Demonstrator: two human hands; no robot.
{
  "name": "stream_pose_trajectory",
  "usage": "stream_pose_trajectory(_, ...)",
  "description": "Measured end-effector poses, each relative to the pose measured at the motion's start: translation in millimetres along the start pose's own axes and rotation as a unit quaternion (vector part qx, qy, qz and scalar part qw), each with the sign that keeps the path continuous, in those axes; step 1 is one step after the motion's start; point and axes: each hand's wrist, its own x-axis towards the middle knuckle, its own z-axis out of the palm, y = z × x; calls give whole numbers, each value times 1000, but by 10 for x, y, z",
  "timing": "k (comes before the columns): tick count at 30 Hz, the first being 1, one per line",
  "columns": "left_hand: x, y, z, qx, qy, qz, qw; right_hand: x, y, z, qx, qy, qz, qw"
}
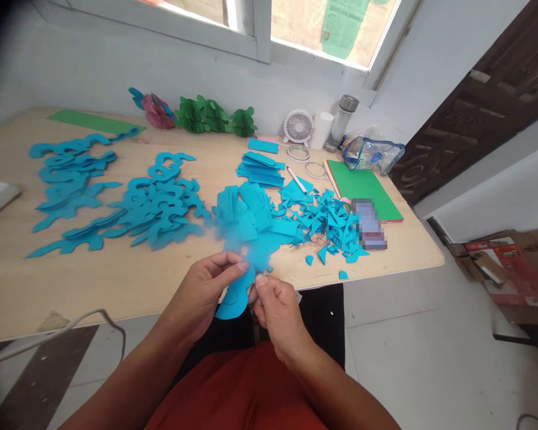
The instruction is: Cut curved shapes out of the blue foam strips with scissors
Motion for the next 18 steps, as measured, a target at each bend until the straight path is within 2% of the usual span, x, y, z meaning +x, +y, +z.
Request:
stream_pose_trajectory(9,24,-103,-23,-37,-4,-21,999,-13,13,1,16,-3,1,1000)
stream_pose_trajectory(18,-13,-60,4,-7,-6,-27,1000,-25,-34,1,78,-15,30,996)
